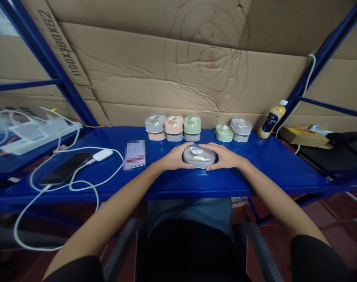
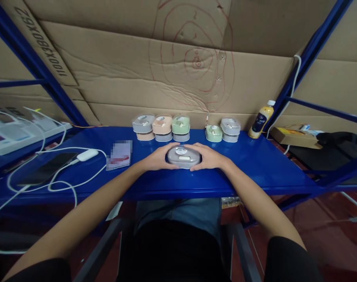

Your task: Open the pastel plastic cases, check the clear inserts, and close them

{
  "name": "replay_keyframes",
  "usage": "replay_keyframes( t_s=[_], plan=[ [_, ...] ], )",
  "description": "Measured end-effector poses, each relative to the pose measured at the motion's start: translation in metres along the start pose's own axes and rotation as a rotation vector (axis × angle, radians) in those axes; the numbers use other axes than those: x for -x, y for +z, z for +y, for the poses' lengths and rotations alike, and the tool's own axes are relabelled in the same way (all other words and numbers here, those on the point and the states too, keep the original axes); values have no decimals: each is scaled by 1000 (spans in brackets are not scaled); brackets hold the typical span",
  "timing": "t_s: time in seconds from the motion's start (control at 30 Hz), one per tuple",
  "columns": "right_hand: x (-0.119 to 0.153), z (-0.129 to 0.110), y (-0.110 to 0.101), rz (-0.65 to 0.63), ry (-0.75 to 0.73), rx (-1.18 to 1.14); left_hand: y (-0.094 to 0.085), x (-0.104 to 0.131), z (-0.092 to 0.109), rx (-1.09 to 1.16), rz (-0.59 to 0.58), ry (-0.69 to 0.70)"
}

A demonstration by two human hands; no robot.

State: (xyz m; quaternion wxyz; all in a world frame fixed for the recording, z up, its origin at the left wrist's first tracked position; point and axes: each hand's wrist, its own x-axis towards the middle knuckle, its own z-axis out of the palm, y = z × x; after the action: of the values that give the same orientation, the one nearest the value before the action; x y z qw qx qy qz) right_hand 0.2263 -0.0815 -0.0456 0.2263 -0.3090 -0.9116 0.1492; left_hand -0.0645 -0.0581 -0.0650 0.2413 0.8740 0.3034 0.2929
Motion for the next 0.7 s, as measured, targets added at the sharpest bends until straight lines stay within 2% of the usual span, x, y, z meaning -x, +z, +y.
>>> replay_keyframes(
  t_s=[0.1,0.2,0.27,0.33,0.43,0.53,0.7],
  plan=[
    [3,-2,-4,54,37,31,-2,1,-3,19,18,-7],
    [9,-4,-19,168,67,81,-1,0,-4,80,180,3],
    [14,-1,-35,298,130,124,-1,-1,-5,83,311,13],
    [17,6,-53,450,264,204,-1,-3,-4,29,390,18],
    [8,20,-74,616,536,404,-1,-3,-1,-54,382,1],
    [-15,31,-80,624,783,581,0,-2,4,-102,320,-20],
    [-52,34,-64,496,1035,713,0,-1,6,-130,284,-32]
  ],
)
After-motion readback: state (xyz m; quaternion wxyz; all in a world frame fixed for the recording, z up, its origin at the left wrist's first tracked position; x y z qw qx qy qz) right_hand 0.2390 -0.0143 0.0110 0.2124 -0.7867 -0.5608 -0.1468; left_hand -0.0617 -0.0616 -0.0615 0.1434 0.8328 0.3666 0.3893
